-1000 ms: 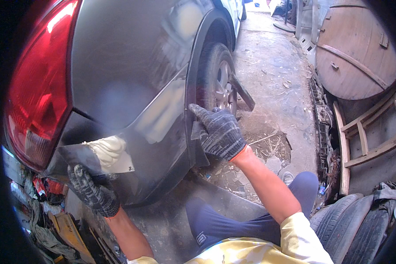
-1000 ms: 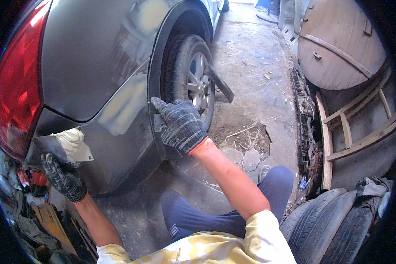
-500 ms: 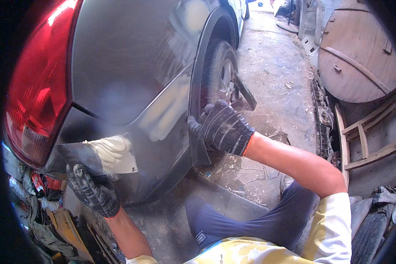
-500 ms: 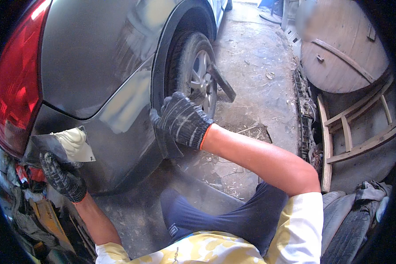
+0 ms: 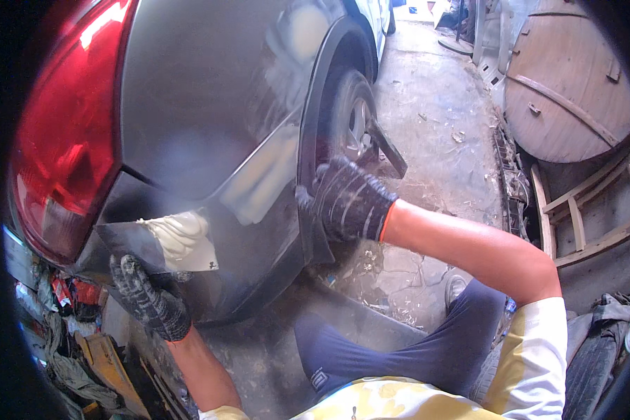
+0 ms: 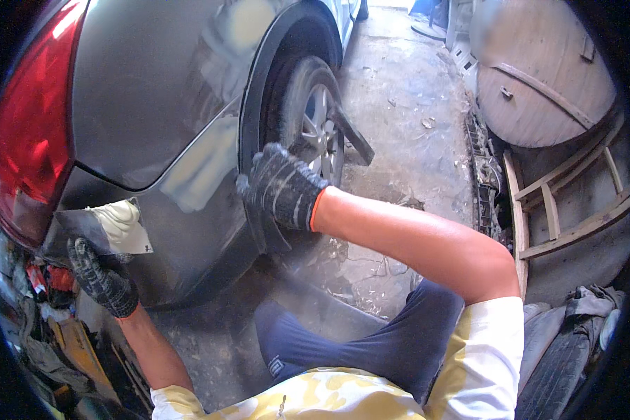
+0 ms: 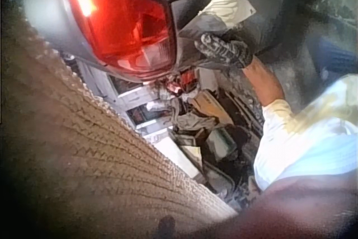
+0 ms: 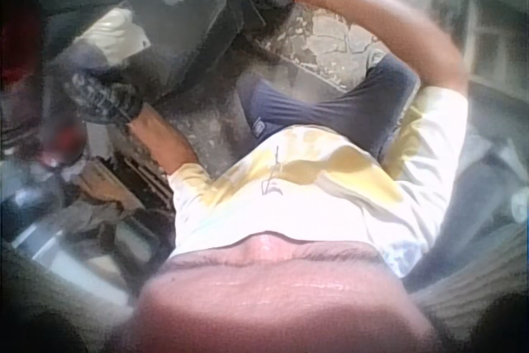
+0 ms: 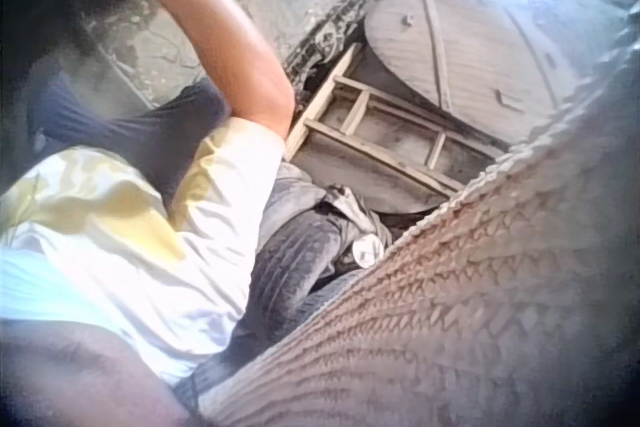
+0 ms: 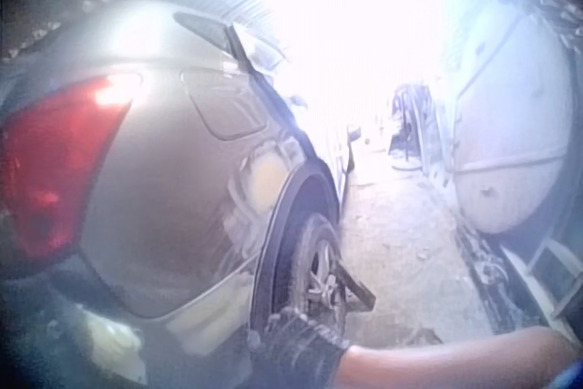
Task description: The person applies body filler to the rear bumper of a dark car using a putty knife, then moves to a white car to apply filler to the front door and front bumper area.
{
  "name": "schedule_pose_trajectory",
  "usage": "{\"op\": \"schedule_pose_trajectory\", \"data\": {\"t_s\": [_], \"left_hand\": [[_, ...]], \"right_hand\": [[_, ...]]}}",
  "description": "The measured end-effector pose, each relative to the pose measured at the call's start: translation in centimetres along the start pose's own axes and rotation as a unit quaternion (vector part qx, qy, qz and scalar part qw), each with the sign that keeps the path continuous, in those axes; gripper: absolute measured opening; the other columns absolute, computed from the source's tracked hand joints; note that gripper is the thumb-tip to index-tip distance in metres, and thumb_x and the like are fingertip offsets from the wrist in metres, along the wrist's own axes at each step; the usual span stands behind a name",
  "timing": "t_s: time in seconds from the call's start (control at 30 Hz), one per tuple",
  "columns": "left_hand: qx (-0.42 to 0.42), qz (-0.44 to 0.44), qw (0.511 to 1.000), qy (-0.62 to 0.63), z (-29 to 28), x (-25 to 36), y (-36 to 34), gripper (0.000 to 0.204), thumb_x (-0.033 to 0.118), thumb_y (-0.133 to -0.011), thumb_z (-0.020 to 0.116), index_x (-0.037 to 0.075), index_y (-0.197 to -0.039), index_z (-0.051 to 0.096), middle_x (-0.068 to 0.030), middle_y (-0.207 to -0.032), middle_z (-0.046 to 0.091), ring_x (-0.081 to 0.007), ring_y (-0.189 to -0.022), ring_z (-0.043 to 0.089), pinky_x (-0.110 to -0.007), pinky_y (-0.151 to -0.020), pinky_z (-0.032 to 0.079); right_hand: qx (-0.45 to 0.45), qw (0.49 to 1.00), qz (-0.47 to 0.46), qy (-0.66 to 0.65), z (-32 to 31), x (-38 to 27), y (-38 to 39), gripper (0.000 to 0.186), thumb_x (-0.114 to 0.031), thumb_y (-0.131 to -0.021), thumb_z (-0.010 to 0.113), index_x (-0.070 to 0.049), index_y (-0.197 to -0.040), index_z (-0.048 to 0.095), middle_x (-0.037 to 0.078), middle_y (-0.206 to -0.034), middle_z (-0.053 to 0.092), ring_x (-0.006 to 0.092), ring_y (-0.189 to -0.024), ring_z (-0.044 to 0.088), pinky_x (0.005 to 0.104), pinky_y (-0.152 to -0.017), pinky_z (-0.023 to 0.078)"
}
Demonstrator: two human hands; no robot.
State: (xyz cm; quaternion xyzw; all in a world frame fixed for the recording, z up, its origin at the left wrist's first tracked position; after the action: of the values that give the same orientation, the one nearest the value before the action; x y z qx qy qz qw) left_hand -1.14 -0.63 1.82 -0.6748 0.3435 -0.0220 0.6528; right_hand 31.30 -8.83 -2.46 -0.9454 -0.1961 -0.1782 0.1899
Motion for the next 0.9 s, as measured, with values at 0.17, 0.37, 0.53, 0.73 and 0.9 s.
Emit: {"op": "schedule_pose_trajectory", "data": {"t_s": [0.17,0.37,0.53,0.73,0.9], "left_hand": [[-0.005,0.012,1.000,-0.026,0.2,-0.3,0.3,0.036,-0.003,-0.084,0.056,-0.004,-0.120,0.053,-0.0218,-0.123,0.054,-0.0362,-0.114,0.054,-0.044,-0.096,0.044],[0.001,0.020,0.999,-0.030,0.3,-0.6,0.7,0.036,-0.001,-0.085,0.055,-0.003,-0.122,0.052,-0.0215,-0.124,0.053,-0.0363,-0.115,0.053,-0.044,-0.097,0.044],[-0.021,0.009,0.999,-0.026,-0.2,-0.4,0.9,0.036,0.004,-0.087,0.057,-0.002,-0.122,0.052,-0.0209,-0.124,0.054,-0.0364,-0.115,0.053,-0.047,-0.098,0.042],[-0.006,0.028,1.000,0.010,0.0,0.0,0.9,0.036,0.007,-0.089,0.055,-0.001,-0.124,0.051,-0.0177,-0.129,0.052,-0.0341,-0.120,0.049,-0.046,-0.102,0.039],[-0.021,0.006,0.988,0.150,-0.8,6.4,2.8,0.038,0.002,-0.087,0.058,0.001,-0.124,0.052,-0.0170,-0.129,0.052,-0.0359,-0.120,0.049,-0.046,-0.102,0.040]], "right_hand": [[-0.017,1.000,-0.001,-0.025,0.0,0.3,0.2,0.034,-0.025,-0.079,0.053,-0.005,-0.106,0.058,0.008,-0.073,0.060,0.0258,-0.078,0.058,0.0407,-0.068,0.040],[-0.013,1.000,0.015,-0.023,-0.3,1.9,-0.2,0.033,-0.024,-0.076,0.056,-0.009,-0.106,0.060,0.005,-0.075,0.062,0.0240,-0.084,0.060,0.0375,-0.070,0.040],[0.097,0.995,-0.013,0.036,-0.1,4.0,0.3,0.026,-0.019,-0.085,0.050,-0.012,-0.109,0.059,0.003,-0.066,0.055,0.0227,-0.069,0.058,0.0381,-0.060,0.046],[0.161,0.953,0.198,-0.163,0.5,3.6,4.2,0.029,-0.006,-0.075,0.056,-0.005,-0.104,0.060,0.015,-0.092,0.062,0.0278,-0.083,0.060,0.0345,-0.077,0.049],[0.354,0.700,0.358,-0.506,-0.6,-0.8,7.1,0.029,-0.001,-0.083,0.057,-0.001,-0.111,0.053,0.016,-0.097,0.061,0.0213,-0.092,0.061,0.0307,-0.083,0.047]]}}
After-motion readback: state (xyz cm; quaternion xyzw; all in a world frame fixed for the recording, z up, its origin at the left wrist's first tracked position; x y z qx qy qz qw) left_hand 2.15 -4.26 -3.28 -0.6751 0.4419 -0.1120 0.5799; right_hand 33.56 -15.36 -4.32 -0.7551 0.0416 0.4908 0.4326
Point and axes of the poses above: each hand's wrist, its own y-axis away from the middle knuckle, its own z-axis out of the palm, x = y × z, the point moved 1 cm from there along -y, towards the middle knuckle
